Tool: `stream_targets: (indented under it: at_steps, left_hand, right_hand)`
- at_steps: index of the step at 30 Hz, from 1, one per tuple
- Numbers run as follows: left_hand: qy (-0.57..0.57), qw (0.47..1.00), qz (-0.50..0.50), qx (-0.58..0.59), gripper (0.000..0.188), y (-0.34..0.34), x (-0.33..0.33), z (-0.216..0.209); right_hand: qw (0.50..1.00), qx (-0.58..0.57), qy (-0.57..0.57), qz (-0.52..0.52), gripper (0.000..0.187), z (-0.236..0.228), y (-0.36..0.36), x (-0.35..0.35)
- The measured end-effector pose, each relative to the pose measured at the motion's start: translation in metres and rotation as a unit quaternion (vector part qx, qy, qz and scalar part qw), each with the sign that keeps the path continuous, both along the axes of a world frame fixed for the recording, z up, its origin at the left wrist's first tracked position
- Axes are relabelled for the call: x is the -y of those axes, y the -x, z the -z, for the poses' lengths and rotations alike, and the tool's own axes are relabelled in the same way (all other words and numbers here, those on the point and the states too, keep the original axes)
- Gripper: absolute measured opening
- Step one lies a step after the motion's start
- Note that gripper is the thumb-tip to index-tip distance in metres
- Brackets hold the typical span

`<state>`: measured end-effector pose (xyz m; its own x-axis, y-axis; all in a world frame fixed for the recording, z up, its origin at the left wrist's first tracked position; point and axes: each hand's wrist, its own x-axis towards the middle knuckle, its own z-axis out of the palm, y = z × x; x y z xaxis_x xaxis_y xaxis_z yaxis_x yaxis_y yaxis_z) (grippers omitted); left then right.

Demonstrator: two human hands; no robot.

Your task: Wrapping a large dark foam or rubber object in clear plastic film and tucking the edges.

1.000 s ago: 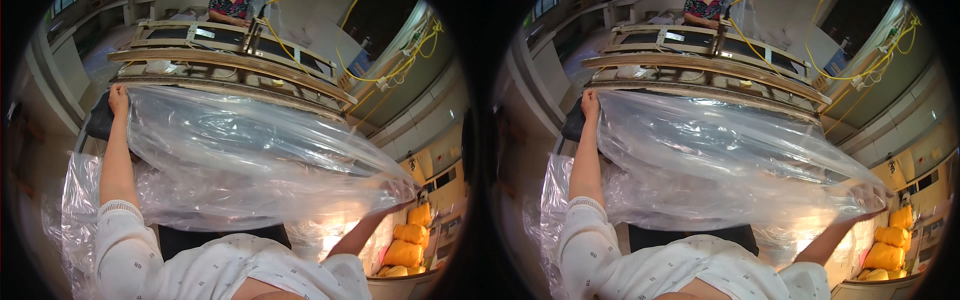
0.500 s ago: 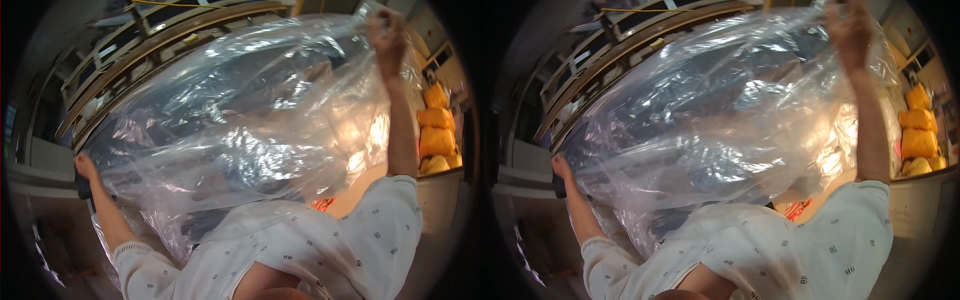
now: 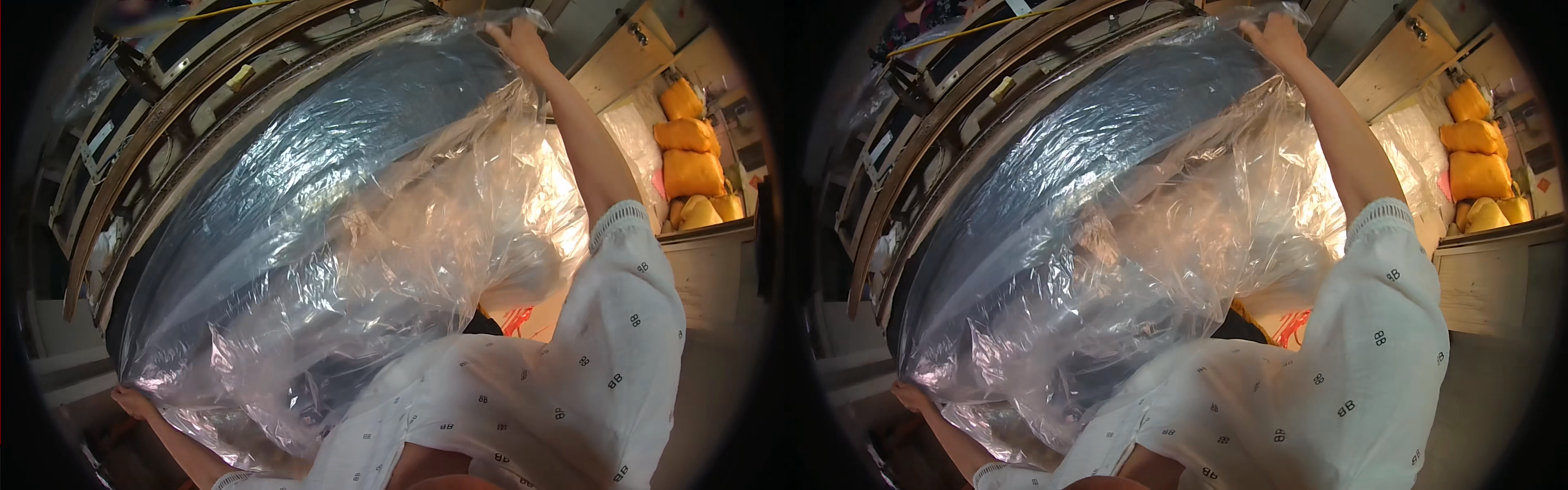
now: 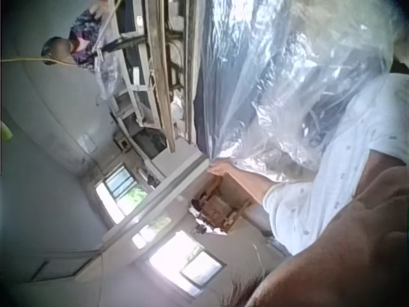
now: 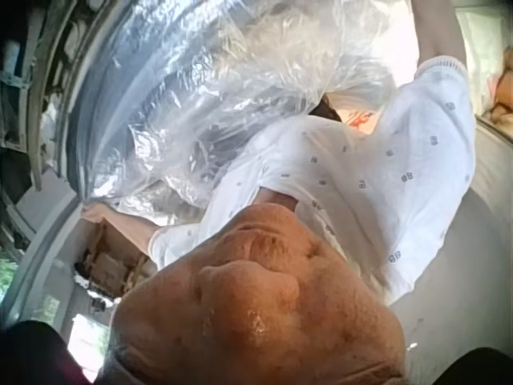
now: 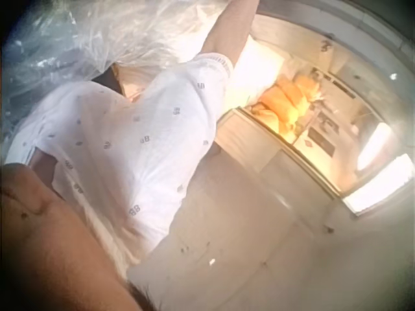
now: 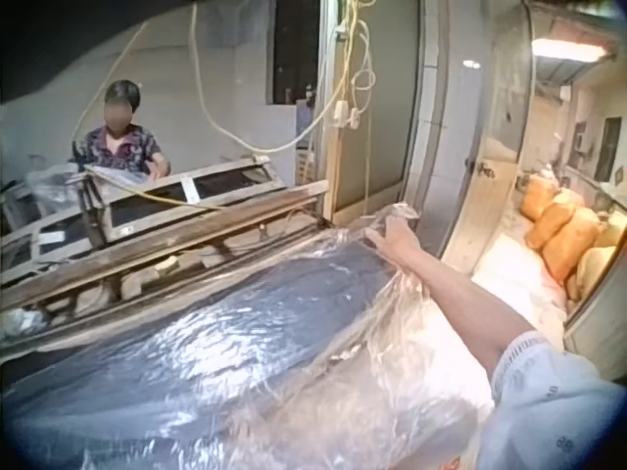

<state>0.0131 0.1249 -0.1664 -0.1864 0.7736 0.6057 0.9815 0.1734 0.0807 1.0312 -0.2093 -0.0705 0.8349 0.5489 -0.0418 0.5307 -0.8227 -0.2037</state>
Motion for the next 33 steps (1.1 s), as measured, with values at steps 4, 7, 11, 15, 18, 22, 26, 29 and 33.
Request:
stream_targets:
  at_steps: [4,7,11,15,18,22,26,29,33]
  left_hand:
    - [0.014,1.0,0.002,-0.001,0.025,-0.003,-0.002,-0.002]
    - [0.026,0.999,-0.023,0.004,0.03,-0.019,-0.002,-0.009]
    - [0.004,0.999,-0.03,0.03,0.037,-0.01,0.006,-0.013]
    - [0.021,0.992,-0.097,0.08,0.039,-0.056,0.002,-0.025]
    - [-0.038,0.994,-0.058,0.087,0.036,0.012,-0.013,-0.007]
    - [-0.107,0.938,0.011,0.331,0.031,0.044,0.002,-0.024]
    - [-0.089,0.83,0.06,0.548,0.022,0.103,0.06,-0.085]
    - [-0.065,0.833,0.077,0.543,0.026,0.078,0.093,-0.092]
    - [-0.021,0.862,0.128,0.491,0.029,0.085,0.126,-0.117]
  right_hand:
    - [0.84,0.489,-0.233,-0.033,0.039,0.018,0.005,-0.03]
    - [0.882,0.293,-0.282,-0.238,0.051,0.044,0.009,-0.029]
    - [0.918,0.229,-0.177,-0.27,0.041,0.068,0.039,0.013]
    - [0.927,0.216,-0.169,-0.256,0.038,0.056,0.044,0.037]
    - [0.902,0.195,-0.183,-0.339,0.037,0.029,0.073,-0.01]
    - [0.861,0.183,-0.182,-0.438,0.039,0.063,0.131,-0.041]
    - [0.854,0.155,-0.193,-0.457,0.041,0.059,0.137,-0.024]
    - [0.858,0.145,-0.22,-0.441,0.037,0.049,0.129,-0.027]
    - [0.865,0.15,-0.276,-0.391,0.029,0.056,0.117,-0.071]
